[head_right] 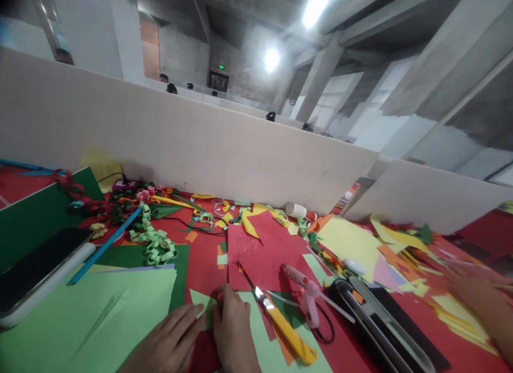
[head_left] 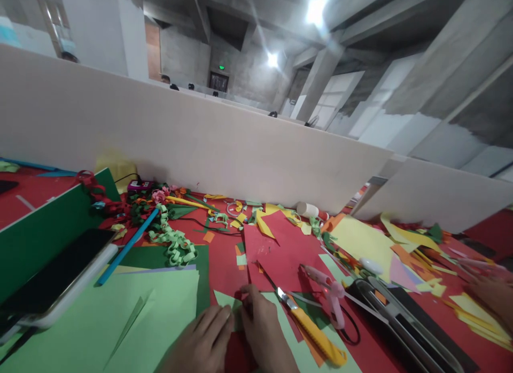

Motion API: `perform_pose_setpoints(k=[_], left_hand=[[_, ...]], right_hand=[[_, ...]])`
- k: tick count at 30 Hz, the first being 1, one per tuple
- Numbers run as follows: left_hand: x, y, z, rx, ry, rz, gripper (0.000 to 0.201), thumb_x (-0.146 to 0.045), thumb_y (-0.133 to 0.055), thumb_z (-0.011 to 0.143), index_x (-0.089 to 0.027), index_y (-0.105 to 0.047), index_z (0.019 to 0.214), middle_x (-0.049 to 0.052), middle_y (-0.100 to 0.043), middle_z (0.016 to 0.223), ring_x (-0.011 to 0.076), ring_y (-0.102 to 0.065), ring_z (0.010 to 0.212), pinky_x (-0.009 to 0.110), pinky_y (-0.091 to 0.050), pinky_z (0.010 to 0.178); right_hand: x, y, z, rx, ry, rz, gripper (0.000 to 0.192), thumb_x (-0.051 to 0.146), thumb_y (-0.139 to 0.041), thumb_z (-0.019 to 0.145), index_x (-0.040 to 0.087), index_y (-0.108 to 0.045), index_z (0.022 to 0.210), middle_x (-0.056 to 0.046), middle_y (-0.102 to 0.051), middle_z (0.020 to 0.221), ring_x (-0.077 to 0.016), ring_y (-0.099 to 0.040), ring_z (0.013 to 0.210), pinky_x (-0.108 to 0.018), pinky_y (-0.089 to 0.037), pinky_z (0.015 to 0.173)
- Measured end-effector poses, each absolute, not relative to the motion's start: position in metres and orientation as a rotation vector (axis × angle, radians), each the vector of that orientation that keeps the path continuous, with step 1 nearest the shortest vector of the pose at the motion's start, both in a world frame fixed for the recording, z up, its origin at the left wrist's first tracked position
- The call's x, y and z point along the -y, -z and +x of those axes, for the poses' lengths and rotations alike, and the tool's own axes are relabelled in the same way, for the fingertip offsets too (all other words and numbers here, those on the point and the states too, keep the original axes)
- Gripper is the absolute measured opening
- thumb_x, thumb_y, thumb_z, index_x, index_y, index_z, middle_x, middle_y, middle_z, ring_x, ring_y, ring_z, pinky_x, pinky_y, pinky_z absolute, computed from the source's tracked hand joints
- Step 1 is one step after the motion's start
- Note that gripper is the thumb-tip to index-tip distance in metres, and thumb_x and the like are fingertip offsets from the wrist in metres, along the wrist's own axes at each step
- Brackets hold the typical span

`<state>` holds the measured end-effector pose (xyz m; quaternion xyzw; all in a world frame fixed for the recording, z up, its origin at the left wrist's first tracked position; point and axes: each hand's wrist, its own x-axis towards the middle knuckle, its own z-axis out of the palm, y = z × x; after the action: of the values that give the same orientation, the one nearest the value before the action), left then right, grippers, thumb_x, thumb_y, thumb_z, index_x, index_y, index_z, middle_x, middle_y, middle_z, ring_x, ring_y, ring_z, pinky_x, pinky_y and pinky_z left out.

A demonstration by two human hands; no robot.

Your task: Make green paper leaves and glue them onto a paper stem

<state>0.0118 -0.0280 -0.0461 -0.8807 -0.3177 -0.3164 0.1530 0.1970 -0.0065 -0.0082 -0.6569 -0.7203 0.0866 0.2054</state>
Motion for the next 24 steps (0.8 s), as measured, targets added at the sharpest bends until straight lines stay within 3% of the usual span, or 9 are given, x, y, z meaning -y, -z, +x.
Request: perform_pose_setpoints(k=[4,12,19,24], left_hand=[[0.023,0.038,0.005,0.938,0.879,-2.549,0.034,-0.022,-0.039,0.108,-0.012,-0.069,0.122,0.008,-0.079,0.117,0.0235,-0.072,0.109,0.035,-0.057,0.095],[0.018,0.026,0.0,0.963,0.813,-2.674,0.03,-0.029,-0.053,0.103,-0.016,-0.067,0.127,0.008,-0.075,0.13,0.0244,-0.069,0.119,0.034,-0.058,0.099],[0.015,0.023,-0.002,1.034,0.779,-2.746,0.031,-0.034,-0.061,0.098,-0.019,-0.067,0.124,0.012,-0.073,0.13,0.0285,-0.068,0.12,0.039,-0.058,0.101],[0.014,0.024,-0.004,1.029,0.781,-2.787,0.031,-0.033,-0.061,0.097,-0.018,-0.066,0.124,0.012,-0.073,0.13,0.0281,-0.067,0.121,0.039,-0.056,0.105]], right_hand=[[0.007,0.009,0.204,2.023,-0.274,-1.773,0.025,0.002,-0.056,0.075,0.024,-0.066,0.078,0.004,-0.072,0.07,-0.0172,-0.069,0.065,-0.024,-0.038,0.06],[0.012,0.022,0.208,2.015,-0.181,-1.699,0.017,0.011,-0.064,0.084,0.025,-0.064,0.076,0.004,-0.072,0.073,-0.019,-0.069,0.07,-0.031,-0.031,0.069],[0.017,0.03,0.208,2.088,0.251,-1.371,0.033,0.013,-0.041,0.102,0.027,-0.062,0.081,0.003,-0.069,0.072,-0.0208,-0.06,0.068,-0.033,-0.028,0.07],[0.019,0.035,0.216,2.161,0.373,-1.195,0.038,0.025,-0.033,0.11,0.026,-0.069,0.097,0.0,-0.072,0.079,-0.0201,-0.059,0.071,-0.033,-0.032,0.072]])
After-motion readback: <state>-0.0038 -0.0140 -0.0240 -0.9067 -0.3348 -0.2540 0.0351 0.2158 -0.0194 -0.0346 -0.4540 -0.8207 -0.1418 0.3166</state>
